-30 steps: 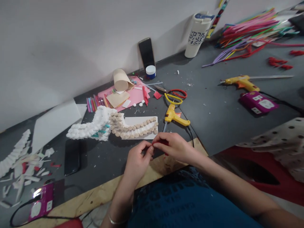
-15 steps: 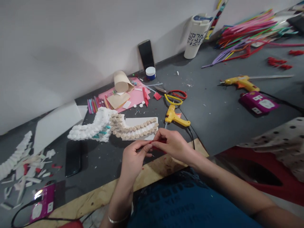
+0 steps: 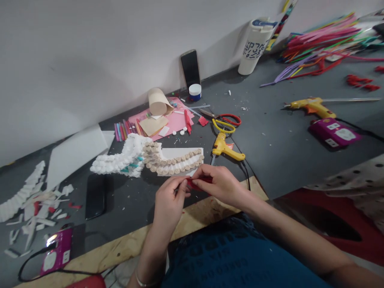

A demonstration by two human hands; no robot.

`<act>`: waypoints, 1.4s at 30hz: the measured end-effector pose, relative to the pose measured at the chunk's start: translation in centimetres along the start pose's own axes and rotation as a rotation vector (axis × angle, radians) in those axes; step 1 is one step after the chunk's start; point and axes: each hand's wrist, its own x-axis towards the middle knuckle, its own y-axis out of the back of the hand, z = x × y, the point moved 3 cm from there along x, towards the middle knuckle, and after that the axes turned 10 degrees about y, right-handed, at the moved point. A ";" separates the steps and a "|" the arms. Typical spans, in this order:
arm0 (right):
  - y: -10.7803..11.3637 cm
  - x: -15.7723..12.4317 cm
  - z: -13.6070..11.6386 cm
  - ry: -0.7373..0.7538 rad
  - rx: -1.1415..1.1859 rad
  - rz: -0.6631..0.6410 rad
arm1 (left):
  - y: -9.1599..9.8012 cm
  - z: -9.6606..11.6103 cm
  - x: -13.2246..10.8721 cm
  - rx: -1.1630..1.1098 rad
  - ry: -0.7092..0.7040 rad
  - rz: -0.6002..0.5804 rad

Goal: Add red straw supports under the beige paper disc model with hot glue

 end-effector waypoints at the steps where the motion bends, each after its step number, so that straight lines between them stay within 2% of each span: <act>1: 0.0 0.0 -0.1 0.002 -0.003 0.000 | 0.1 -0.1 0.0 -0.001 0.002 0.001; 10: -0.3 -0.1 -0.2 0.039 -0.057 -0.006 | 0.6 -0.5 0.3 -0.119 0.088 -0.007; 19: -0.5 -0.4 -0.2 0.080 -0.083 0.003 | 0.7 -0.5 0.3 -0.219 0.203 -0.079; 35: -0.4 -0.4 -0.2 0.074 -0.135 -0.016 | 0.9 -0.4 0.3 -0.119 0.142 -0.018; 42: -0.2 -0.3 0.0 0.075 -0.158 -0.039 | 0.9 -0.5 0.4 -0.141 0.144 -0.003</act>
